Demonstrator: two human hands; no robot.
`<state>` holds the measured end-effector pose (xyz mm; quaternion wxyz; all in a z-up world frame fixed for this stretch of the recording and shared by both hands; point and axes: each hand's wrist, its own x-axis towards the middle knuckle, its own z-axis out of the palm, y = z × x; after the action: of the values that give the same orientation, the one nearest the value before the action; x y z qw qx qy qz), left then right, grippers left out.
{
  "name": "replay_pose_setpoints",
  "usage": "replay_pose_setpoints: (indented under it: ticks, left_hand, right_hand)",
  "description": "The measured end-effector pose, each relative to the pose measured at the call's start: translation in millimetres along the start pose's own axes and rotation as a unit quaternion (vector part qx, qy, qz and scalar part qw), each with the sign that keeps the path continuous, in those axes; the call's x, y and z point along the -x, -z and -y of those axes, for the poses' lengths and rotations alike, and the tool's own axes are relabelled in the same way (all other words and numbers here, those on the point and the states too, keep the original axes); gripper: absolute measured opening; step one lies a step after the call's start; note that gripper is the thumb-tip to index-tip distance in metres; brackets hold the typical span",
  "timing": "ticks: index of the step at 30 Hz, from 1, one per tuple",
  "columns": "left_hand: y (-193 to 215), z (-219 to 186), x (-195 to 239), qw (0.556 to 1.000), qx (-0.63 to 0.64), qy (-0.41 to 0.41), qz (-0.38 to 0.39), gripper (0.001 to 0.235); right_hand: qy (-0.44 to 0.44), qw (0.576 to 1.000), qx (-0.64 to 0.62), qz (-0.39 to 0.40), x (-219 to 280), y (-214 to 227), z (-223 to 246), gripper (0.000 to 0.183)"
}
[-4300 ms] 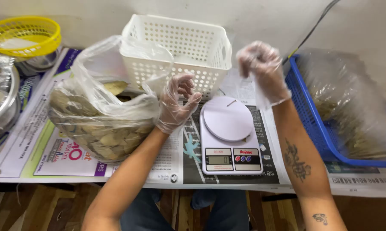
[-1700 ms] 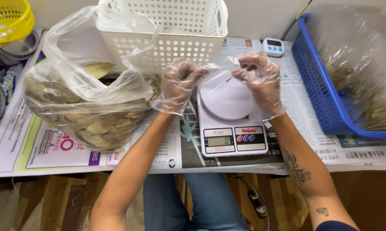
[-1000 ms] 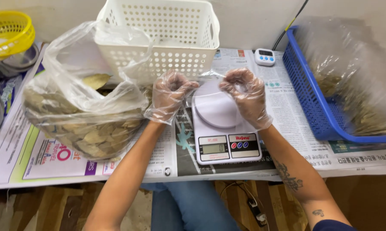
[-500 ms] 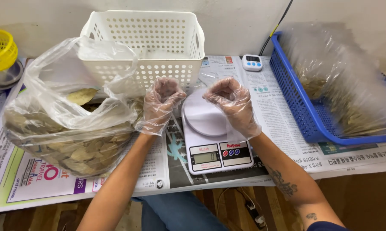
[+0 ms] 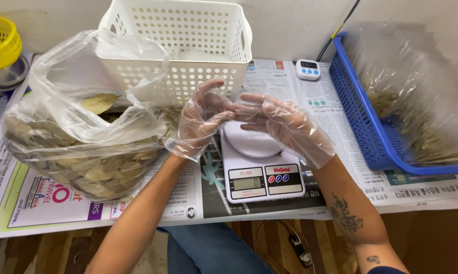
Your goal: Weighing bay leaves on a digital scale for packaging.
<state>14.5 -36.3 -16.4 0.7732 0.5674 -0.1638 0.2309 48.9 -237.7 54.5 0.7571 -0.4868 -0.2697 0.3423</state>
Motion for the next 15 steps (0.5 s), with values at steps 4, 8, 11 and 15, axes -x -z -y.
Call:
replay_pose_setpoints:
  ticks: [4,8,11,15]
  left_hand:
    - [1,-6,4,0.998,-0.054,-0.012,0.031,0.087]
    - [6,-17,-6,0.850,-0.482,-0.195,0.082,0.094]
    - [1,-25,-13,0.709,-0.650,-0.211,0.172,0.112]
    - [-7,-25,-20,0.621,-0.727,-0.183,0.228,0.112]
  right_hand:
    - [-0.082,0.995,-0.036,-0.034,-5,12,-2,0.052]
    - [-0.040,0.999,-0.013,0.024,-6,19,3,0.077]
    - [-0.016,0.999,0.002,0.048,-4,21,3,0.096]
    - [-0.019,0.995,-0.061,0.074,-2,34,-4,0.106]
